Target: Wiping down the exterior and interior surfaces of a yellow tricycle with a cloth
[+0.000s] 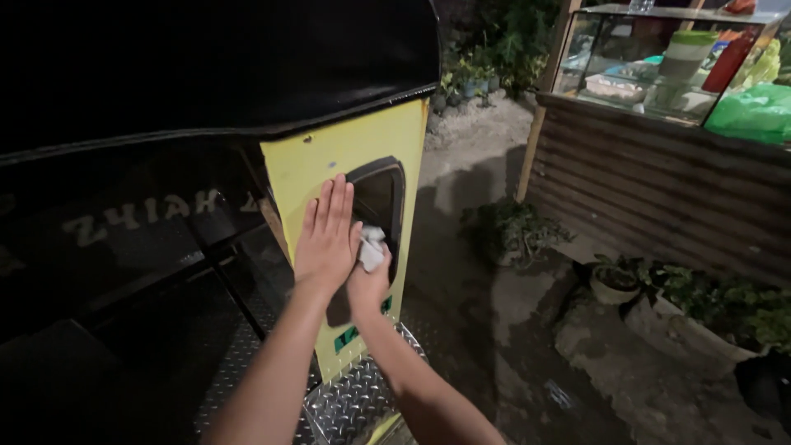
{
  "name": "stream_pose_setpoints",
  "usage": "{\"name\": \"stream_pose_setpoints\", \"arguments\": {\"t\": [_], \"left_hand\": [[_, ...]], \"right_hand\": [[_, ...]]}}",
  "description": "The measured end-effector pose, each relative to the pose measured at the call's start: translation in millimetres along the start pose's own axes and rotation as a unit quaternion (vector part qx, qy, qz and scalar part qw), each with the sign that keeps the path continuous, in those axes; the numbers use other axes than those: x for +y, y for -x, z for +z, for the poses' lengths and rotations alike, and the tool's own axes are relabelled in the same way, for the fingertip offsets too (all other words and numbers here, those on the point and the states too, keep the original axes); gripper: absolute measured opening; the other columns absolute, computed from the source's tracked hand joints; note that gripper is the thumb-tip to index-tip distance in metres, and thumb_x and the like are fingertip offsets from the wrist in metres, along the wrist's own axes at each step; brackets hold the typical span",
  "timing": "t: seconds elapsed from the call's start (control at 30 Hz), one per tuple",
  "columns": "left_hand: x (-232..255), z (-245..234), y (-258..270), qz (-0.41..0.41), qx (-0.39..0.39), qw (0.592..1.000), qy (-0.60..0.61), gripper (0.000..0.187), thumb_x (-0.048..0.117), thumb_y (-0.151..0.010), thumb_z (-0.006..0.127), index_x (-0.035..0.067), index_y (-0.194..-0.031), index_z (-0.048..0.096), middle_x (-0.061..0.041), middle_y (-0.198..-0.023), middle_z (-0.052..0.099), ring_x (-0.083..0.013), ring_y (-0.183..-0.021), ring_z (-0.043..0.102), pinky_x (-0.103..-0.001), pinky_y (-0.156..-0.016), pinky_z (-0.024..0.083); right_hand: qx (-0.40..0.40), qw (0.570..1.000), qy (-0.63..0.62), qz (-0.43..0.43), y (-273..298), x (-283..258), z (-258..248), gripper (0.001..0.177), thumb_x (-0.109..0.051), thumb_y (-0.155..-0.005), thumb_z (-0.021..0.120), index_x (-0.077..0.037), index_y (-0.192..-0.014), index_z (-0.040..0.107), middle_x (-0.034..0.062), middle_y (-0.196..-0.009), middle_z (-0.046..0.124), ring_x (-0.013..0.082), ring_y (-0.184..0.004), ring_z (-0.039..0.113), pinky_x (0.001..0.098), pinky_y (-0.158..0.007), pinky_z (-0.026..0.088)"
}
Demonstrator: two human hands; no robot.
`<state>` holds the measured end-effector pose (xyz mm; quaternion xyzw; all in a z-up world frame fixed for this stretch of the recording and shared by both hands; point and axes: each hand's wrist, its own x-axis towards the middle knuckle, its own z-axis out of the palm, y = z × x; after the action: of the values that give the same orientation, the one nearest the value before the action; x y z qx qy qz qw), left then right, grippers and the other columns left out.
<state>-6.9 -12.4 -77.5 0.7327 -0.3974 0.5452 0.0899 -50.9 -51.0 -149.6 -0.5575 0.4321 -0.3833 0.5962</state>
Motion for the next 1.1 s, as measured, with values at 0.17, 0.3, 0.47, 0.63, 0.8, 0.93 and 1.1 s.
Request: {"name": "stream_pose_setpoints", "arguments": {"t": [0.17, 0.3, 0.47, 0.63, 0.8, 0.93, 1.1], "left_hand": [[-1.8, -7.2, 13.9, 0.022, 0.019, 0.997, 0.067, 0.061, 0.034, -0.112, 0.032, 0.004, -0.164, 0.028, -0.014, -0.173, 0.022, -0.0306, -0.158, 0.023, -0.043, -0.130, 0.019], [2.0, 11.2, 63.5, 0.026, 0.013, 0.996, 0.081, 0.061, 0.034, -0.110, 0.035, 0.005, -0.164, 0.030, -0.013, -0.172, 0.024, -0.0307, -0.158, 0.025, -0.044, -0.129, 0.022], [0.5, 49.2, 97.7, 0.028, -0.077, 0.995, 0.058, 0.063, 0.039, -0.111, 0.025, 0.010, -0.166, 0.020, -0.009, -0.175, 0.015, -0.0260, -0.160, 0.015, -0.041, -0.131, 0.011], [-1.4, 52.7, 100.5, 0.026, -0.085, 0.993, 0.072, 0.062, 0.038, -0.112, 0.027, 0.013, -0.167, 0.018, -0.009, -0.174, 0.016, -0.0272, -0.159, 0.017, -0.042, -0.131, 0.013], [0.1, 60.5, 101.2, 0.041, -0.016, 0.999, 0.024, 0.060, 0.035, -0.111, 0.032, 0.013, -0.166, 0.025, -0.011, -0.173, 0.023, -0.0285, -0.159, 0.021, -0.043, -0.129, 0.017], [-0.1, 71.3, 104.6, 0.043, 0.017, 0.999, -0.019, 0.059, 0.037, -0.111, 0.034, 0.015, -0.165, 0.030, -0.010, -0.172, 0.027, -0.0274, -0.158, 0.025, -0.043, -0.129, 0.021], [0.8, 71.1, 103.0, 0.043, 0.023, 0.997, -0.052, 0.058, 0.039, -0.111, 0.032, 0.018, -0.165, 0.030, -0.008, -0.172, 0.028, -0.0253, -0.158, 0.025, -0.042, -0.129, 0.019]], "right_hand": [[-0.053, 0.996, -0.046, -0.058, 43.1, -37.0, -21.8, 0.060, -0.018, -0.092, 0.069, -0.037, -0.145, 0.050, 0.0123, -0.150, 0.056, 0.0364, -0.143, 0.046, 0.0469, -0.119, 0.038], [-0.029, 0.999, -0.024, -0.006, 3.8, 12.4, -4.0, 0.054, -0.029, -0.093, 0.069, -0.044, -0.142, 0.049, 0.0146, -0.143, 0.061, 0.0352, -0.138, 0.053, 0.0436, -0.120, 0.040], [-0.023, 0.999, 0.028, -0.002, -67.1, 82.2, 22.4, 0.060, -0.028, -0.088, 0.070, -0.038, -0.142, 0.046, 0.0171, -0.137, 0.065, 0.0381, -0.133, 0.058, 0.0505, -0.114, 0.045], [-0.038, 0.999, -0.034, -0.016, -3.4, 18.4, 0.2, 0.058, -0.020, -0.089, 0.069, -0.033, -0.141, 0.049, 0.0191, -0.143, 0.061, 0.0417, -0.137, 0.052, 0.0510, -0.115, 0.043], [-0.042, 0.998, -0.041, -0.013, -15.1, 46.2, 4.9, 0.062, -0.017, -0.088, 0.069, -0.038, -0.143, 0.049, 0.0191, -0.143, 0.061, 0.0401, -0.137, 0.053, 0.0474, -0.115, 0.045], [-0.034, 0.998, -0.048, 0.011, -77.1, 127.0, 23.2, 0.064, -0.016, -0.083, 0.072, -0.029, -0.142, 0.050, 0.0247, -0.136, 0.064, 0.0420, -0.132, 0.058, 0.0495, -0.113, 0.044], [-0.054, 0.997, -0.049, 0.022, -96.0, 132.5, 25.3, 0.055, -0.021, -0.082, 0.076, -0.011, -0.133, 0.057, 0.0226, -0.129, 0.068, 0.0398, -0.128, 0.062, 0.0511, -0.109, 0.047]]}}
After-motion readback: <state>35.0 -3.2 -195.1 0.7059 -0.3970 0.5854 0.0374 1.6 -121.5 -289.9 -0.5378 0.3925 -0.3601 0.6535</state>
